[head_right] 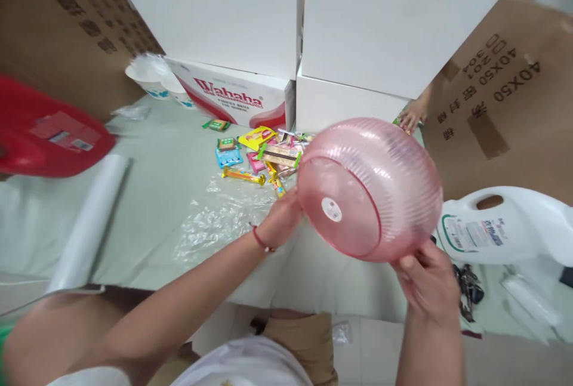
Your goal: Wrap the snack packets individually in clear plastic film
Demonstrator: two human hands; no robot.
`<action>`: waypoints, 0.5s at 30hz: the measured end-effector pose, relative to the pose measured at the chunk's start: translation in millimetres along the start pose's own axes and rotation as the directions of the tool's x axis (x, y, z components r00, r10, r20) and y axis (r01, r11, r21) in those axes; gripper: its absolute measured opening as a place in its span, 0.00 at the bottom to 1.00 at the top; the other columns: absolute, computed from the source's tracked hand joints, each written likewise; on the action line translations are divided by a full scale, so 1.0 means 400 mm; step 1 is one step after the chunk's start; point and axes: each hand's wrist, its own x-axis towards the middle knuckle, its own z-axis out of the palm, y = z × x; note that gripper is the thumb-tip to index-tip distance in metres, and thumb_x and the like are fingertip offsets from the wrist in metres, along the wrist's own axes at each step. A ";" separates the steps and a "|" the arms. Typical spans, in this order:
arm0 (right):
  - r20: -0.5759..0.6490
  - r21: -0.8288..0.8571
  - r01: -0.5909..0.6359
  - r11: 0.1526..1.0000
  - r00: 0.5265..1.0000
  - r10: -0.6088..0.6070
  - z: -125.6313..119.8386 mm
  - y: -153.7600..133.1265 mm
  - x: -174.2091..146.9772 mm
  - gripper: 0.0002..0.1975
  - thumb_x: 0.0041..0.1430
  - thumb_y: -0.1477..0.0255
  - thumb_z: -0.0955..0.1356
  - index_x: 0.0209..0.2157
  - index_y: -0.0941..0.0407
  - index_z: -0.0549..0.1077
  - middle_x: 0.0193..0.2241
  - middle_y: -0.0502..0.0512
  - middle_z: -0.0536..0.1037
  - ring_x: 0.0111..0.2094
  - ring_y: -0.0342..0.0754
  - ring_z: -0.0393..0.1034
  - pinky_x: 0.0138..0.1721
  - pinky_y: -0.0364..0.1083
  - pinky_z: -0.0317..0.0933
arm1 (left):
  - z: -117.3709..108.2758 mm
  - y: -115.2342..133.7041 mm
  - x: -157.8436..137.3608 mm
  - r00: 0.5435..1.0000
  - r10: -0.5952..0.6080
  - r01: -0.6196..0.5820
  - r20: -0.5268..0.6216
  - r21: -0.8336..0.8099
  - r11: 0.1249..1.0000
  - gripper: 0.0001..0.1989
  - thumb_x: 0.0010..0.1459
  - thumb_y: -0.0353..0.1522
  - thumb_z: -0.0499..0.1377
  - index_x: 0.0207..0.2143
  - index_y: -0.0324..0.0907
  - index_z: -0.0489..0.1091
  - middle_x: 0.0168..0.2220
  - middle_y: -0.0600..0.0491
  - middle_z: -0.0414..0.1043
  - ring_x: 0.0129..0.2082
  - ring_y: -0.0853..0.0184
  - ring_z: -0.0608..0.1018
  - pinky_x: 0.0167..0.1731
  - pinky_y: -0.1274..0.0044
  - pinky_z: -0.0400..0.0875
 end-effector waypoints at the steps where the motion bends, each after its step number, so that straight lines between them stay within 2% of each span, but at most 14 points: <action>1: -0.036 -0.114 0.010 0.993 0.999 -0.014 -0.036 -0.013 -0.018 0.16 0.49 0.55 0.79 0.32 0.51 0.78 0.17 0.45 0.68 0.17 0.41 0.56 0.20 0.43 0.58 | -0.011 -0.008 -0.024 0.999 0.038 -0.038 0.003 0.150 0.988 0.12 0.59 0.43 0.64 0.39 0.45 0.77 0.43 0.49 0.79 0.47 0.59 0.78 0.51 0.68 0.73; 3: -0.053 -0.425 0.013 0.905 0.998 -0.039 -0.091 -0.028 -0.035 0.14 0.51 0.57 0.78 0.34 0.50 0.80 0.24 0.49 0.76 0.22 0.45 0.67 0.26 0.46 0.65 | -0.053 -0.016 -0.073 0.995 0.095 -0.095 0.018 0.380 0.920 0.13 0.58 0.44 0.65 0.38 0.46 0.77 0.40 0.50 0.79 0.43 0.60 0.79 0.47 0.69 0.73; 4: -0.035 -0.586 0.020 0.810 0.998 -0.050 -0.107 -0.025 -0.034 0.13 0.52 0.57 0.77 0.35 0.49 0.80 0.28 0.50 0.79 0.26 0.48 0.71 0.29 0.47 0.66 | -0.081 -0.016 -0.097 0.994 0.109 -0.106 0.020 0.464 0.880 0.12 0.59 0.45 0.64 0.36 0.46 0.77 0.38 0.50 0.79 0.40 0.60 0.79 0.45 0.69 0.73; 6: 0.035 -0.832 0.057 0.552 0.998 -0.051 -0.119 0.005 -0.009 0.12 0.57 0.56 0.72 0.36 0.49 0.80 0.33 0.52 0.81 0.30 0.51 0.74 0.31 0.48 0.65 | -0.143 -0.008 -0.139 0.987 0.155 -0.101 -0.046 0.575 0.812 0.12 0.61 0.44 0.61 0.35 0.47 0.77 0.34 0.51 0.79 0.37 0.60 0.79 0.42 0.70 0.73; 8: 0.057 -0.952 0.065 0.299 0.998 -0.035 -0.114 0.062 0.048 0.12 0.59 0.58 0.68 0.36 0.49 0.80 0.35 0.55 0.82 0.29 0.52 0.73 0.30 0.48 0.61 | -0.205 0.007 -0.174 0.969 0.198 -0.060 -0.149 0.636 0.770 0.12 0.61 0.45 0.61 0.34 0.47 0.77 0.32 0.52 0.78 0.35 0.60 0.78 0.39 0.70 0.72; 10: 0.000 -0.992 0.001 0.128 1.000 -0.003 -0.106 0.128 0.143 0.11 0.58 0.63 0.67 0.35 0.51 0.81 0.33 0.58 0.81 0.25 0.51 0.69 0.29 0.49 0.57 | -0.259 0.025 -0.202 0.940 0.231 -0.006 -0.252 0.663 0.749 0.13 0.60 0.46 0.60 0.33 0.47 0.76 0.30 0.52 0.76 0.33 0.60 0.77 0.36 0.71 0.71; 11: -0.044 -0.994 -0.044 0.102 0.999 -0.004 -0.103 0.158 0.204 0.10 0.57 0.65 0.68 0.34 0.52 0.81 0.30 0.59 0.80 0.24 0.51 0.67 0.29 0.49 0.56 | -0.282 0.034 -0.213 0.922 0.241 0.023 -0.303 0.665 0.747 0.13 0.60 0.46 0.61 0.33 0.47 0.76 0.29 0.53 0.76 0.32 0.60 0.77 0.36 0.71 0.71; 12: -0.084 -0.990 -0.082 0.119 0.996 -0.015 -0.100 0.184 0.274 0.08 0.55 0.66 0.69 0.31 0.53 0.81 0.25 0.59 0.78 0.23 0.50 0.65 0.30 0.50 0.56 | -0.303 0.043 -0.223 0.903 0.250 0.048 -0.349 0.662 0.748 0.13 0.59 0.46 0.61 0.33 0.47 0.76 0.29 0.53 0.75 0.32 0.61 0.77 0.35 0.71 0.70; 13: -0.108 -0.976 -0.096 0.195 0.993 -0.055 -0.097 0.204 0.349 0.07 0.53 0.69 0.70 0.27 0.55 0.80 0.21 0.57 0.75 0.22 0.50 0.64 0.31 0.50 0.55 | -0.320 0.052 -0.232 0.884 0.259 0.068 -0.390 0.655 0.753 0.13 0.58 0.46 0.62 0.34 0.47 0.76 0.28 0.53 0.75 0.32 0.61 0.77 0.36 0.71 0.70; 14: -0.140 -0.946 -0.100 0.308 0.984 -0.111 -0.092 0.219 0.427 0.06 0.49 0.72 0.71 0.22 0.56 0.78 0.17 0.55 0.71 0.22 0.49 0.62 0.32 0.51 0.54 | -0.335 0.060 -0.240 0.865 0.269 0.081 -0.423 0.648 0.757 0.13 0.58 0.47 0.62 0.34 0.47 0.76 0.29 0.53 0.75 0.32 0.61 0.77 0.36 0.71 0.70; 15: -0.138 -0.931 -0.079 0.356 0.980 -0.141 -0.085 0.227 0.503 0.08 0.49 0.73 0.71 0.18 0.56 0.75 0.15 0.53 0.68 0.23 0.48 0.62 0.32 0.51 0.54 | -0.347 0.068 -0.246 0.849 0.280 0.088 -0.449 0.642 0.761 0.14 0.57 0.47 0.63 0.34 0.47 0.76 0.29 0.54 0.75 0.32 0.61 0.77 0.37 0.71 0.70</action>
